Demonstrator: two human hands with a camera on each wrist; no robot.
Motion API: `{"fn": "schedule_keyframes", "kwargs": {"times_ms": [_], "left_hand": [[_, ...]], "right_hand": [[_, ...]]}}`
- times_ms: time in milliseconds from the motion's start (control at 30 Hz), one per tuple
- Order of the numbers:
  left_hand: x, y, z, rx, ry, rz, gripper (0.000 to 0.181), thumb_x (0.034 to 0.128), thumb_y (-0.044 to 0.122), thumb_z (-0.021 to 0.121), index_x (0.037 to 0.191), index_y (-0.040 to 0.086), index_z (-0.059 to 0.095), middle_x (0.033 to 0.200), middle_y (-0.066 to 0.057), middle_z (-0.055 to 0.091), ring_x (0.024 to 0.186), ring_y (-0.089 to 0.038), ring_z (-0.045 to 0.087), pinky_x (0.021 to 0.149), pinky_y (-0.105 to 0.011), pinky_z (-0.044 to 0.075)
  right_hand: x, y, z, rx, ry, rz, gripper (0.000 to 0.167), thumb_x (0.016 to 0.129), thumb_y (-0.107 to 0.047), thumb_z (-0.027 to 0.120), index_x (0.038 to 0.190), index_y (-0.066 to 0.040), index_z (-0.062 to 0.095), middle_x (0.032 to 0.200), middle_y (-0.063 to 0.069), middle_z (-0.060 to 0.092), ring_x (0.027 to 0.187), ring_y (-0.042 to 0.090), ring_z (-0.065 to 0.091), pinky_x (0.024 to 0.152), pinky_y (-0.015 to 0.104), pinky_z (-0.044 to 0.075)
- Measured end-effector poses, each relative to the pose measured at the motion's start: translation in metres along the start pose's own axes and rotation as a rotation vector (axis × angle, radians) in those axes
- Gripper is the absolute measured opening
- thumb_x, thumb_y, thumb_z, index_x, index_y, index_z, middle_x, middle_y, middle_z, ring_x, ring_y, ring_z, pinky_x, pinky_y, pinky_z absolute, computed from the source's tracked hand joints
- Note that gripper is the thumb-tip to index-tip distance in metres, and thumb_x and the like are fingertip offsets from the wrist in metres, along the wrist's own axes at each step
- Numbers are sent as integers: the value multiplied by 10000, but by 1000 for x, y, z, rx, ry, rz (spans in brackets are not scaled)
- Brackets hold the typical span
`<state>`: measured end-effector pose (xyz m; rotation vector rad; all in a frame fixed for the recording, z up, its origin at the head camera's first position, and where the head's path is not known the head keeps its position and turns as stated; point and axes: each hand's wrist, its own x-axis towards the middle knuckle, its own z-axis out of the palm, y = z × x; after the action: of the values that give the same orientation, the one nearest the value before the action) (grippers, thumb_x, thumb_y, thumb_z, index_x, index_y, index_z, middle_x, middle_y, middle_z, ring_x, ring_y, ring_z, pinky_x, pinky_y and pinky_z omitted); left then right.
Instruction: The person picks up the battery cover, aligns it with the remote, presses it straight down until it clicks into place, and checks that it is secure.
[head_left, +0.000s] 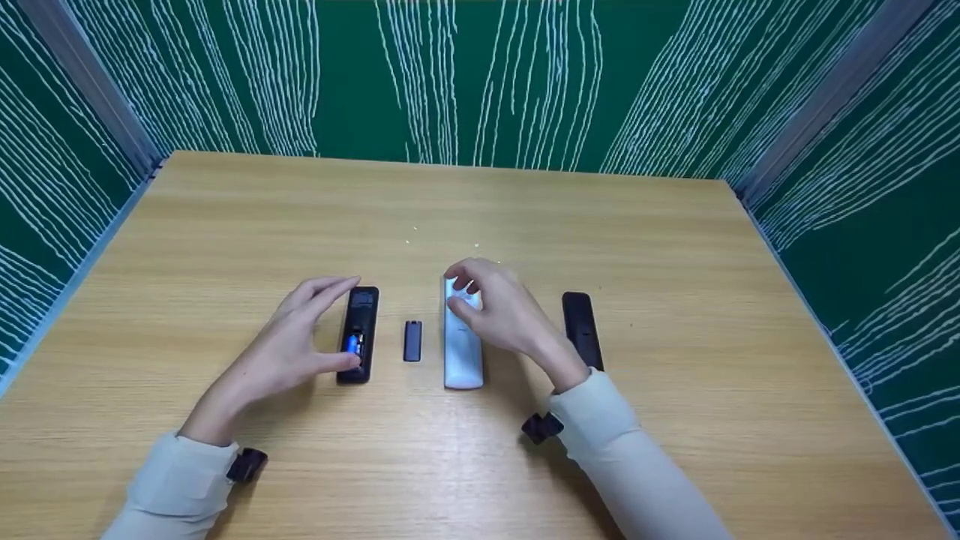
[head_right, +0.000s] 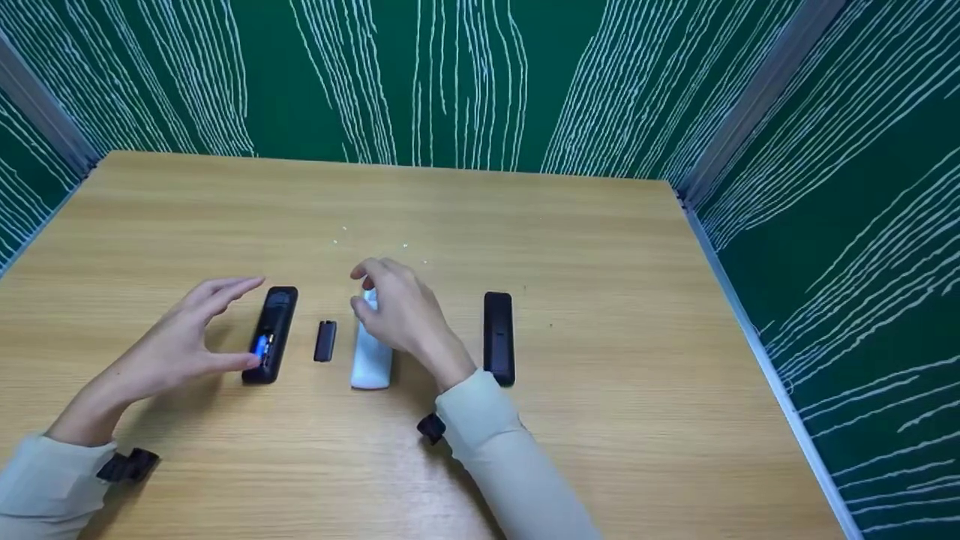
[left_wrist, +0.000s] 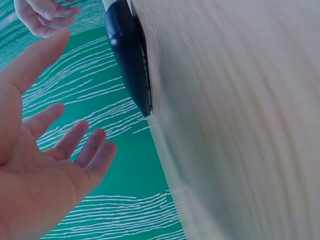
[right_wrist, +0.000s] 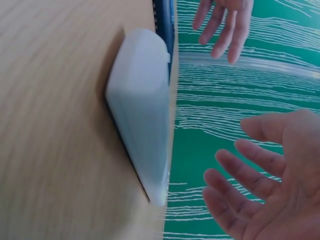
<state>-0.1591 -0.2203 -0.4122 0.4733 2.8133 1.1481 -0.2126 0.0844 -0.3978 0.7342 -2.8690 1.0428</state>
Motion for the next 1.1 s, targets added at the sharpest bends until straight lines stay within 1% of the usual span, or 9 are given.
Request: {"fn": "schedule_keyframes", "kwargs": {"times_ms": [133, 333, 467, 667, 800, 933, 1100], "left_hand": [[-2, -2, -2, 6, -14, -7, 1037, 822, 143, 927, 1676, 245, 348, 1673, -132, 330, 1536, -407, 300, 1215, -662, 299], [-4, -5, -5, -10, -36, -31, 1026, 827, 141, 922, 1675, 221, 351, 1658, -134, 352, 1523, -409, 306, 1208, -666, 306], [-4, -5, -5, -14, -66, -39, 1039, 822, 167, 928, 1679, 232, 344, 1658, -128, 355, 1531, -413, 289, 1211, -686, 278], [-4, -6, -5, -21, -106, -56, 1053, 812, 174, 934, 1679, 257, 343, 1648, -130, 361, 1529, -429, 304, 1202, -711, 270], [-4, -7, -5, -37, -137, -70, 1047, 817, 157, 928, 1680, 222, 339, 1639, -159, 364, 1497, -451, 374, 1196, -685, 310], [-3, -7, -5, -77, -174, -91, 1041, 822, 139, 920, 1681, 197, 335, 1621, -182, 376, 1442, -479, 449, 1183, -649, 363], [0, -4, -5, -111, -202, -109, 1038, 815, 120, 919, 1676, 161, 339, 1588, -218, 403, 1413, -476, 486, 1179, -632, 382]], "right_hand": [[1, -1, 6, -6, -4, -8, 319, 1031, -190, 697, 1336, -101, 676, 1220, 44, 685, 1112, 219, 638, 916, 358, 582], [3, -4, 14, -28, -6, -44, 317, 1034, -198, 685, 1340, -118, 680, 1219, 44, 689, 1146, 242, 642, 973, 389, 560], [5, -5, 17, -37, -15, -65, 319, 1033, -199, 673, 1341, -116, 681, 1206, 50, 692, 1143, 234, 631, 973, 401, 545], [7, -5, 20, -21, -35, -61, 328, 1032, -199, 670, 1349, -111, 676, 1216, 52, 686, 1145, 231, 622, 976, 406, 542], [7, -5, 21, -20, -47, -46, 325, 1038, -210, 669, 1352, -128, 673, 1230, 50, 685, 1151, 223, 622, 987, 399, 541], [7, -5, 22, -18, -55, -42, 331, 1036, -211, 667, 1356, -125, 673, 1232, 48, 681, 1144, 223, 623, 980, 399, 541], [7, -6, 23, -14, -65, -36, 325, 1036, -204, 665, 1352, -130, 675, 1247, 48, 677, 1173, 219, 628, 999, 403, 538]]}}
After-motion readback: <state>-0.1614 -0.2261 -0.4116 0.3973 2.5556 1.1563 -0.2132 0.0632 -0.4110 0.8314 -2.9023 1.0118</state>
